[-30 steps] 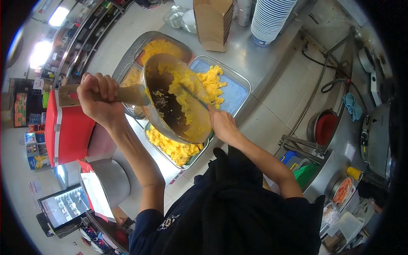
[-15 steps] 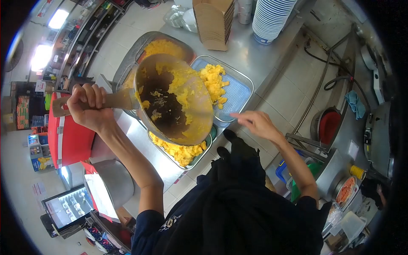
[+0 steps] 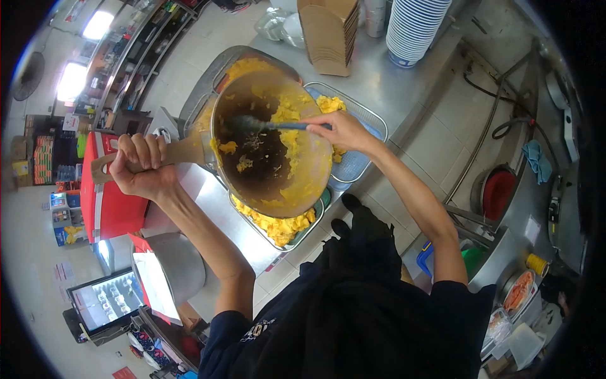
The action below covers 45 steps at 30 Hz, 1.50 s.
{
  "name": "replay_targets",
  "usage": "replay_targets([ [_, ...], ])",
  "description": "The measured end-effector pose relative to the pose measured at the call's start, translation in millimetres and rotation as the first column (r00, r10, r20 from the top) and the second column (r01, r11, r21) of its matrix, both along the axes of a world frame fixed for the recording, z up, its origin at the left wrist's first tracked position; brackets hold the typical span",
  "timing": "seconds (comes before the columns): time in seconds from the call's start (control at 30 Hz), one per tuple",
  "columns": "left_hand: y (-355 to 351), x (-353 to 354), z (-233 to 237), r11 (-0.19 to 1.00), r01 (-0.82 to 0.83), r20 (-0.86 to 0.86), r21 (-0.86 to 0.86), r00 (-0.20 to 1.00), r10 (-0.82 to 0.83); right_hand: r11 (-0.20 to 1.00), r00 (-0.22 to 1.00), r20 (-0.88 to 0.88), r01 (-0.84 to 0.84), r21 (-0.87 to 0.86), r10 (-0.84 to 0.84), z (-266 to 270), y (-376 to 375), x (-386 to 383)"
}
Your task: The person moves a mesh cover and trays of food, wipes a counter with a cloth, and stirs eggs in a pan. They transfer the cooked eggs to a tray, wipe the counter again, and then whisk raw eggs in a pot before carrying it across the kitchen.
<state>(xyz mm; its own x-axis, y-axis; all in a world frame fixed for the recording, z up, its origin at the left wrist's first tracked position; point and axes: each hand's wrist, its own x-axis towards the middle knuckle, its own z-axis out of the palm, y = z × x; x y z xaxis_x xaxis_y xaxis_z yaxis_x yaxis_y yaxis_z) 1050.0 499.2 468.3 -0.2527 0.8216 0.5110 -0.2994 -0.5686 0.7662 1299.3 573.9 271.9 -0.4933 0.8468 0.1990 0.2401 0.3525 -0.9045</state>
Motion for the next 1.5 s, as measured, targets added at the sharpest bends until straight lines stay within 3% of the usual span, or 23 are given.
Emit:
replay_targets([
  [0.07, -1, 1, 2, 0.999, -0.043, -0.022, 0.011, 0.999, 0.043, 0.967, 0.954, 0.159, -0.256, -0.019, 0.255, 20, -7, 2],
  [0.1, -1, 0, 3, 0.999, -0.041, -0.01, 0.011, 0.999, 0.041, 0.965, 0.952, 0.16, -0.261, -0.015, 0.26, 26, -11, 5],
  [0.17, -1, 0, 5, 0.999, -0.042, 0.001, 0.013, 0.999, 0.042, 0.883, 0.84, 0.413, -0.444, 0.153, 0.351, 34, -21, 18],
  [0.2, -2, -1, 7, 0.998, -0.064, -0.019, 0.009, 0.998, 0.064, 0.881, 0.839, 0.414, -0.447, 0.154, 0.353, 40, -29, 25],
  [0.27, -2, -2, 8, 0.995, -0.097, -0.038, 0.009, 0.995, 0.097, 0.939, 0.873, 0.439, -0.306, 0.156, 0.211, 52, -51, 37],
  [0.33, -2, 0, 7, 0.985, -0.172, -0.058, 0.016, 0.983, 0.172, 0.959, 0.954, 0.126, -0.259, -0.113, 0.272, 56, -84, 39],
  [0.4, 0, 11, 4, 0.982, -0.19, -0.048, 0.007, 0.98, 0.191, 0.908, 0.945, 0.002, -0.312, -0.279, 0.326, 56, -122, 31],
  [0.47, 0, 20, 1, 0.979, -0.205, -0.055, 0.007, 0.977, 0.205, 0.939, 0.954, 0.167, -0.197, -0.282, 0.251, 50, -140, 10],
  [0.53, 0, 24, 0, 0.979, -0.206, -0.065, -0.004, 0.977, 0.205, 0.97, 0.953, 0.298, 0.014, -0.242, 0.061, -9, -125, -17],
  [0.57, 0, 26, 1, 0.976, -0.218, -0.078, -0.007, 0.973, 0.217, 0.97, 0.953, 0.298, 0.022, -0.242, 0.053, 3, -121, -16],
  [0.63, 6, 26, 3, 0.981, -0.195, -0.071, 0.003, 0.978, 0.194, 0.975, 1.0, -0.013, 0.024, -0.222, -0.028, 36, -106, -13],
  [0.73, -2, 31, 2, 0.99, -0.138, -0.061, -0.021, 0.989, 0.137, 0.985, 0.987, 0.111, 0.128, -0.111, -0.116, 35, -90, -31],
  [0.8, -2, 32, 2, 0.995, -0.102, -0.047, -0.012, 0.994, 0.102, 0.973, 0.971, 0.179, 0.182, -0.141, -0.155, 0, -63, -31],
  [0.83, -1, 29, 2, 0.985, -0.173, -0.038, -0.013, 0.984, 0.172, 0.958, 0.951, 0.247, 0.231, -0.169, -0.186, -5, -56, -25],
  [0.9, 1, 24, 4, 0.971, -0.24, -0.032, -0.015, 0.97, 0.24, 0.977, 0.976, 0.145, 0.178, -0.117, -0.16, -2, -64, 1],
  [0.97, 0, 21, 8, 0.956, -0.292, -0.033, -0.005, 0.956, 0.292, 0.977, 0.964, 0.245, -0.047, -0.208, 0.098, 14, -77, 36],
  [1.0, -1, 19, 9, 0.954, -0.301, -0.033, -0.009, 0.953, 0.3, 0.976, 0.963, 0.246, -0.055, -0.212, 0.108, 8, -86, 47],
  [1.07, 1, 18, 13, 0.964, -0.265, -0.018, -0.006, 0.964, 0.265, 0.914, 0.936, 0.046, -0.331, -0.236, 0.35, -8, -98, 65],
  [1.1, 0, 19, 15, 0.956, -0.294, -0.013, -0.011, 0.956, 0.294, 0.912, 0.935, 0.044, -0.331, -0.24, 0.351, -27, -96, 70],
  [1.2, -6, 23, 28, 0.956, -0.292, -0.029, -0.036, 0.956, 0.291, 0.973, 0.957, 0.195, -0.194, -0.123, 0.215, -73, -64, 72],
  [1.27, -7, 20, 33, 0.966, -0.256, -0.02, -0.045, 0.967, 0.256, 0.987, 0.932, 0.358, -0.106, 0.125, 0.055, -79, -41, 71],
  [1.33, -7, 18, 37, 0.984, -0.172, -0.053, -0.037, 0.984, 0.17, 0.962, 0.894, 0.447, -0.098, 0.253, -0.026, -73, -19, 73],
  [1.5, 1, 24, 35, 0.986, -0.142, -0.039, -0.087, 0.99, 0.139, 0.871, 0.902, 0.388, -0.029, 0.49, -0.188, -78, 25, 55],
])
